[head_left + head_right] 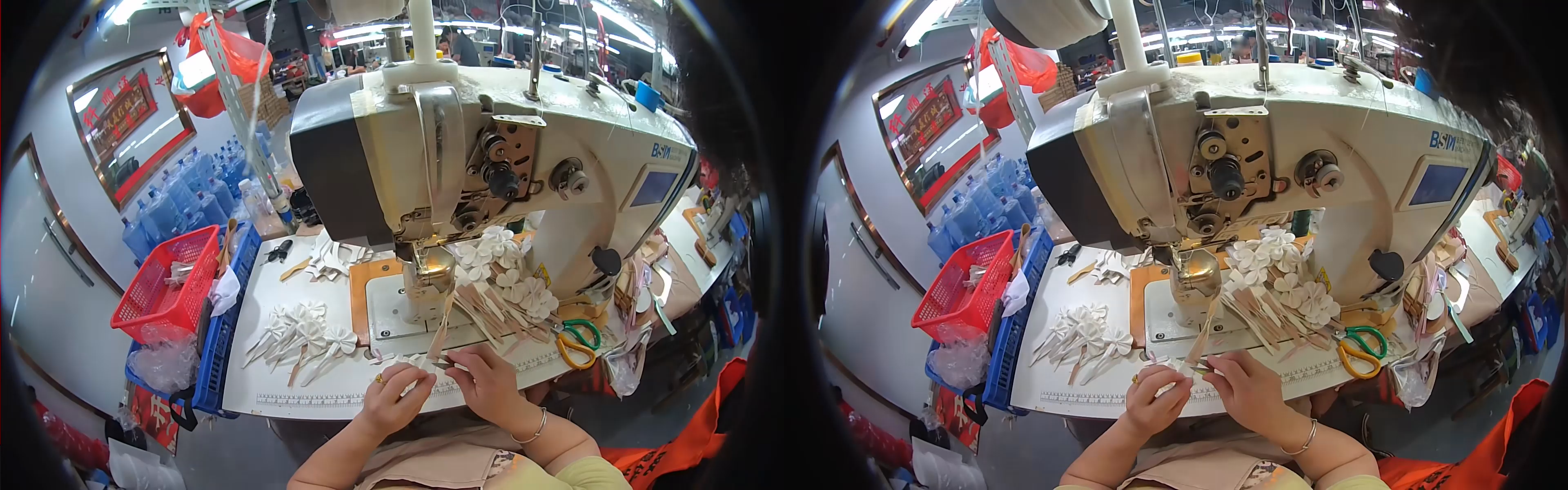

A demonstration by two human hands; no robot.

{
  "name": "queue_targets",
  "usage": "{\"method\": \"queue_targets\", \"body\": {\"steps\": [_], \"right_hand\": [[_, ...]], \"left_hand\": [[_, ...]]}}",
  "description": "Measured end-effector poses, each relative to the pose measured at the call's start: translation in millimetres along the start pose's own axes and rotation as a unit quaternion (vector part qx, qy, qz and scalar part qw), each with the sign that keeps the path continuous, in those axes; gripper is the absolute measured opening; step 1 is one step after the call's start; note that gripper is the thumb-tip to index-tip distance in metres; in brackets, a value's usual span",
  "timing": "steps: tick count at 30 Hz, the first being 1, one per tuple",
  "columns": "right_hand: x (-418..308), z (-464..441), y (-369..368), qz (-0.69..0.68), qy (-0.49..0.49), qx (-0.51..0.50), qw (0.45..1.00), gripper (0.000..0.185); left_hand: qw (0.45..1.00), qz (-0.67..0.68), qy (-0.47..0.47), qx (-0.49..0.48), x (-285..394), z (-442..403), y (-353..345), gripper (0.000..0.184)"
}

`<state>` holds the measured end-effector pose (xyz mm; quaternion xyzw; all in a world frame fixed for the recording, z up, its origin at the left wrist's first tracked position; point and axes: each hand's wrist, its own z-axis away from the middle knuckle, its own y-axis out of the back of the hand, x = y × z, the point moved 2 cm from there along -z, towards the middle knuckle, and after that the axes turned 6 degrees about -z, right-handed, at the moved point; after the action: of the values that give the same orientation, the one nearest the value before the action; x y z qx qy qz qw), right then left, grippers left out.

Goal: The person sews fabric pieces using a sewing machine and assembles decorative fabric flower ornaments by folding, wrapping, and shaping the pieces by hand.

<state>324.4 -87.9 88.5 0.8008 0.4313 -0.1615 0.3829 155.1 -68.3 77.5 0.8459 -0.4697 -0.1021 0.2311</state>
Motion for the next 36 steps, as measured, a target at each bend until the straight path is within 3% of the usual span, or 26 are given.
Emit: {"method": "queue_targets", "body": {"steps": [6,9,15,22,26,28,29,30,31,32,34,36], "right_hand": [[2.7,0.1,-2.6,-0.002,0.025,-0.004,1.000,0.019],[5.1,-2.5,0.0,-0.036,0.010,0.048,0.998,0.018],[5.0,-4.0,2.4,0.011,0.049,-0.006,0.999,0.019],[7.6,0.6,-3.8,-0.004,0.056,-0.002,0.998,0.018],[14.5,6.2,0.3,-0.069,-0.030,0.003,0.997,0.022],[19.8,7.0,4.3,-0.046,-0.078,0.001,0.996,0.027],[28.2,7.9,8.4,-0.007,-0.085,0.006,0.996,0.030],[49.0,11.4,9.3,-0.034,-0.106,0.040,0.993,0.029],[76.9,13.3,15.0,0.013,-0.172,0.027,0.985,0.028],[104.2,11.7,23.3,0.059,-0.238,0.014,0.969,0.027],[138.7,-3.8,39.4,0.172,-0.247,0.057,0.952,0.025],[145.4,-26.0,42.3,0.214,-0.212,0.075,0.951,0.025]], "left_hand": [[1.000,0.002,0.025,0.000,2.2,4.9,-0.3,0.021],[0.999,0.014,0.023,0.018,-1.0,7.0,-0.3,0.023],[1.000,0.014,0.024,0.002,-1.0,9.6,-0.9,0.023],[0.999,0.025,0.028,-0.006,3.4,9.3,-1.8,0.023],[0.977,0.117,0.178,0.014,2.0,10.7,7.3,0.024],[0.930,0.256,0.263,0.028,-5.9,17.8,10.5,0.023],[0.886,0.345,0.306,0.050,-9.6,23.0,8.7,0.023],[0.803,0.465,0.368,0.056,-9.8,28.6,8.5,0.026],[0.802,0.466,0.370,0.057,-10.2,31.5,11.8,0.026],[0.754,0.503,0.422,0.016,-11.5,35.5,13.1,0.029],[0.673,0.515,0.523,-0.095,-8.9,37.7,15.1,0.037],[0.652,0.533,0.532,-0.089,-1.0,32.5,8.2,0.040]]}}
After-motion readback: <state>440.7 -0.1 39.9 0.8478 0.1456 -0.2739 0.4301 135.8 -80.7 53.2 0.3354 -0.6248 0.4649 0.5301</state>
